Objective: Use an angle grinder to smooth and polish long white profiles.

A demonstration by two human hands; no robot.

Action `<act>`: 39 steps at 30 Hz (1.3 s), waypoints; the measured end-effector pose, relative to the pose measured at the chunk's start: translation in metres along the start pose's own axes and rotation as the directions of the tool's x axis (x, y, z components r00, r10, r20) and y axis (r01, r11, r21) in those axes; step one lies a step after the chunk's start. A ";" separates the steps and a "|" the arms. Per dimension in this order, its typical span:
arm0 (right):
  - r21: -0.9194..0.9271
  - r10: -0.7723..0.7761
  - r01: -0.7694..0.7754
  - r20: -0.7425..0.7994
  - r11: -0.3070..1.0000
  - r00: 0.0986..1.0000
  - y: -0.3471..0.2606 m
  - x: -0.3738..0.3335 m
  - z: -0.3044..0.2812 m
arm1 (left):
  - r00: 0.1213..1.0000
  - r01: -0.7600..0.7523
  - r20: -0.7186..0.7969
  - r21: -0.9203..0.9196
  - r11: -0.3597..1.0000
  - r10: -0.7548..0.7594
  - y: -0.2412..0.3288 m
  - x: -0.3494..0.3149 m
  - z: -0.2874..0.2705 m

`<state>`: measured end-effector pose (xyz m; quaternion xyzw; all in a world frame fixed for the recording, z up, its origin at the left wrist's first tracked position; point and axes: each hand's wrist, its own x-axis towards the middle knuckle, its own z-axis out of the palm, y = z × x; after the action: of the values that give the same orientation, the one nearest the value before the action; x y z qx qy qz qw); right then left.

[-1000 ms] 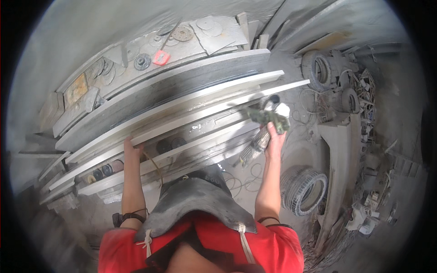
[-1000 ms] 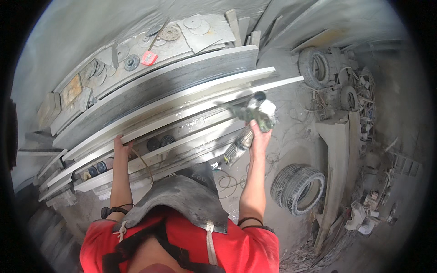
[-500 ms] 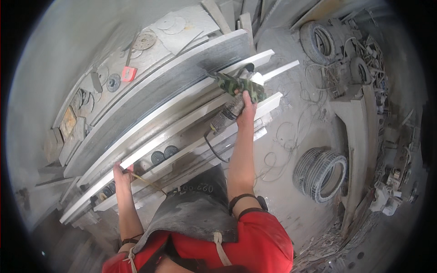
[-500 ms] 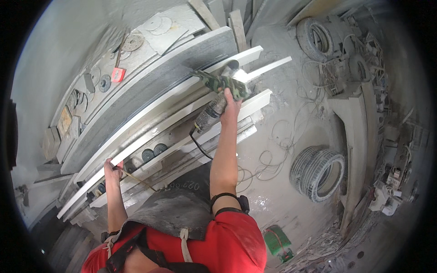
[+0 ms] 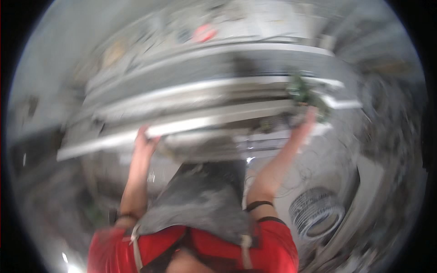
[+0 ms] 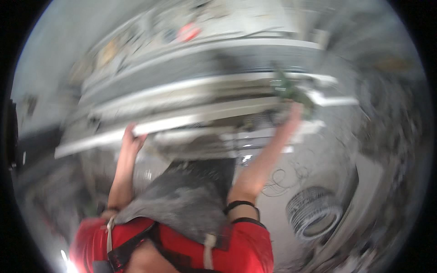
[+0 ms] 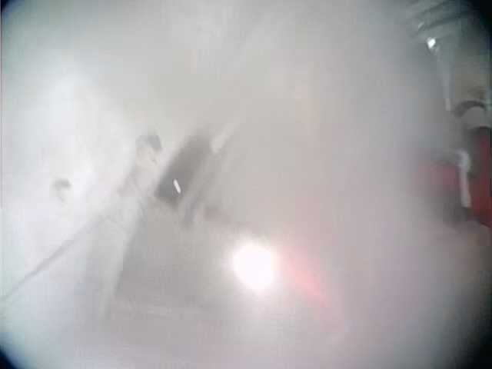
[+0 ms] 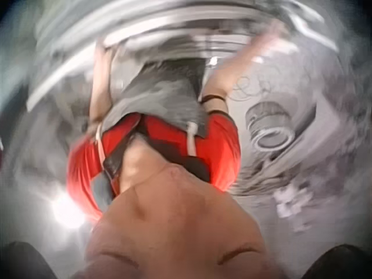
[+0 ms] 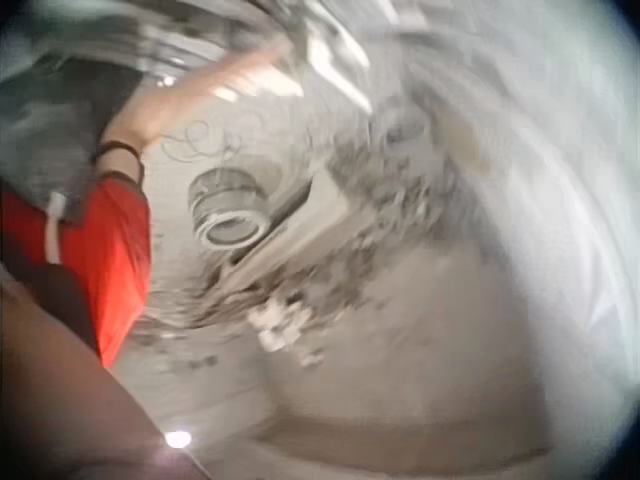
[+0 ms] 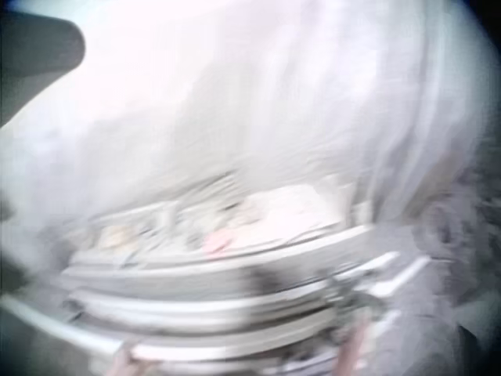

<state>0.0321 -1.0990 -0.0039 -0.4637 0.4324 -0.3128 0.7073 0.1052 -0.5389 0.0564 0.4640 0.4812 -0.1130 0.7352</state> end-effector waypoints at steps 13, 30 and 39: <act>0.118 -0.134 0.123 0.089 0.985 0.987 -0.098 -0.033 -0.047 | 0.995 0.096 0.049 -0.138 0.986 -0.090 -0.033 -0.057 0.036; 0.048 -0.136 0.141 -0.093 0.989 0.986 -0.001 -0.018 -0.133 | 0.956 0.256 -0.143 -0.019 0.967 -0.256 -0.162 0.016 0.023; 0.074 -0.079 0.085 -0.077 0.994 0.994 0.011 -0.009 -0.146 | 0.966 0.236 -0.101 -0.026 0.971 -0.237 -0.175 0.026 0.017</act>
<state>-0.1028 -1.1434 -0.0397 -0.4416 0.4264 -0.3748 0.6948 0.0216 -0.6399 -0.0636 0.4035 0.5713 -0.1724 0.6936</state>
